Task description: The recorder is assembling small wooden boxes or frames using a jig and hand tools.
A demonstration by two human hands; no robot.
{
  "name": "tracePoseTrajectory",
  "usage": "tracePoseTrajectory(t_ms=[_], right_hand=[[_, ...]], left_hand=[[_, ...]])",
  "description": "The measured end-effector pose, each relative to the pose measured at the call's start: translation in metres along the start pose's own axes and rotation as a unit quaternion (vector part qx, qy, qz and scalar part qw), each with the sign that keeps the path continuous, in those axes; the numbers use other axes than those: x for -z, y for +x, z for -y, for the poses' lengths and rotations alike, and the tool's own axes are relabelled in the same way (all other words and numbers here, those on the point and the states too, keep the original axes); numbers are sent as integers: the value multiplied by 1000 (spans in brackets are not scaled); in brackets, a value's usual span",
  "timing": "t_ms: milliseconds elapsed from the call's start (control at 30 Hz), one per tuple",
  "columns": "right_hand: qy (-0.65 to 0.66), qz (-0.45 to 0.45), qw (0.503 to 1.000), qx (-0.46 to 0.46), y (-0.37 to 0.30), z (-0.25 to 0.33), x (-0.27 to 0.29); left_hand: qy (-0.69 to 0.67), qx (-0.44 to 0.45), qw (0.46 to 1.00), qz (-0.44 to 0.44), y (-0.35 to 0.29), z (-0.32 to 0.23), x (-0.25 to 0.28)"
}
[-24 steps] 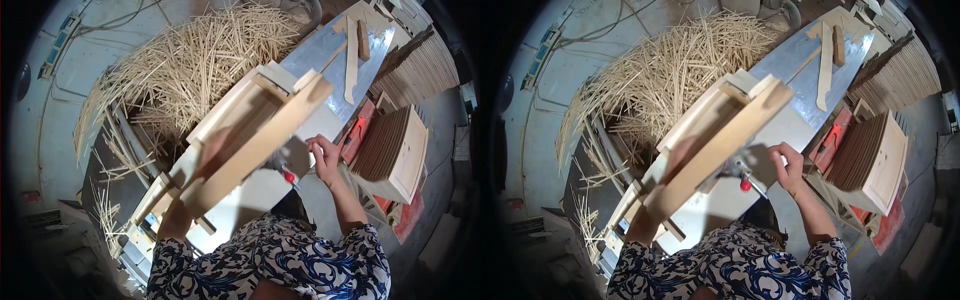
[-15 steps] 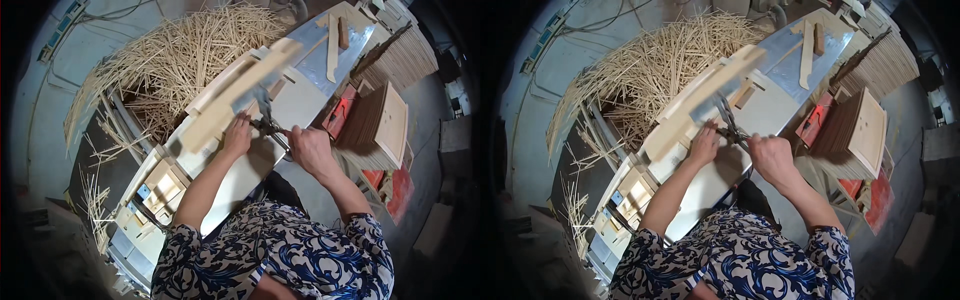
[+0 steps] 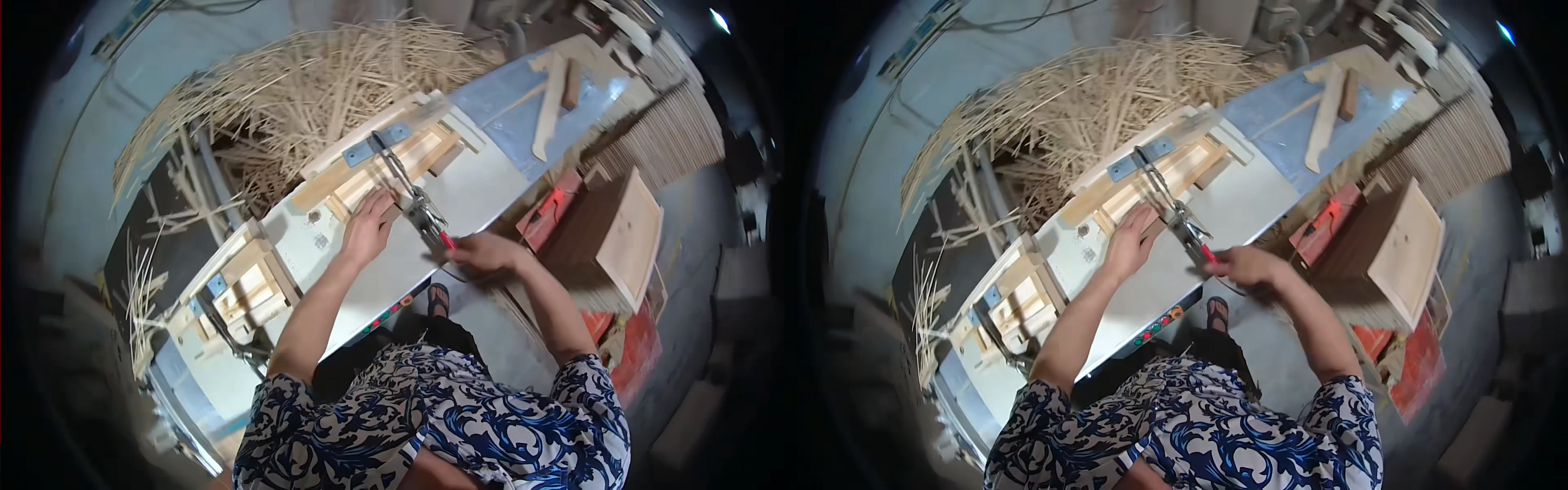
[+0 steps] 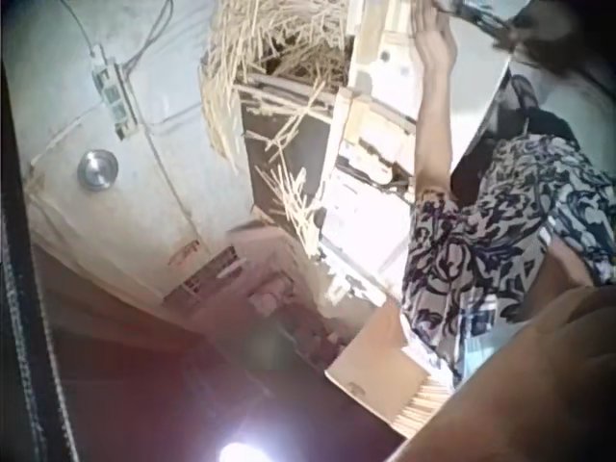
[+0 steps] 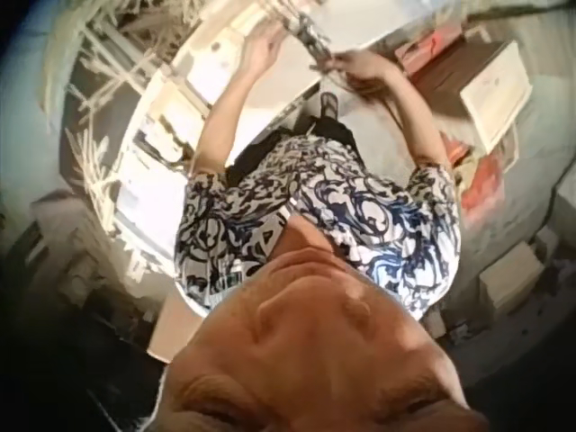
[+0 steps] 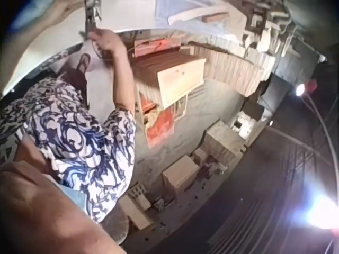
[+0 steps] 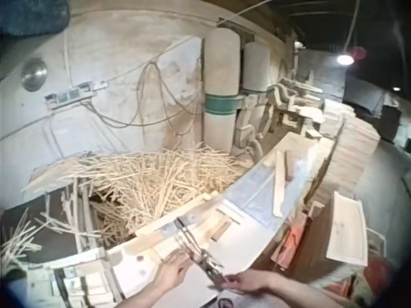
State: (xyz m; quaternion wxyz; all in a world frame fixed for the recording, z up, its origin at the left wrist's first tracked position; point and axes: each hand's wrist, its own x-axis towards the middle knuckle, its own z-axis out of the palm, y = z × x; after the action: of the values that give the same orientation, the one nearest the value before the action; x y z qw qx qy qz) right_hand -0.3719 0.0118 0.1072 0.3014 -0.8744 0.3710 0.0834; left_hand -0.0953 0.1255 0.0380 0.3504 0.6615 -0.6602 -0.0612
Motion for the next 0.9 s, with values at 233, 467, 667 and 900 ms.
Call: tracePoseTrajectory(t_ms=[233,467,667,900], right_hand=[[-40,-424,903,-47,117,-254,56],[-263,-434,841,-186,151,-163,21],[-294,-435,838,-151,180,-217,6],[-227,-413,870,-142,194,-202,-17]], left_hand=[[-314,644,656,-237,-228,-64,15],[-254,719,247,-598,-319,-2,-10],[-71,735,225,-635,-273,24,-8],[-18,752,199,-629,-273,29,-13]])
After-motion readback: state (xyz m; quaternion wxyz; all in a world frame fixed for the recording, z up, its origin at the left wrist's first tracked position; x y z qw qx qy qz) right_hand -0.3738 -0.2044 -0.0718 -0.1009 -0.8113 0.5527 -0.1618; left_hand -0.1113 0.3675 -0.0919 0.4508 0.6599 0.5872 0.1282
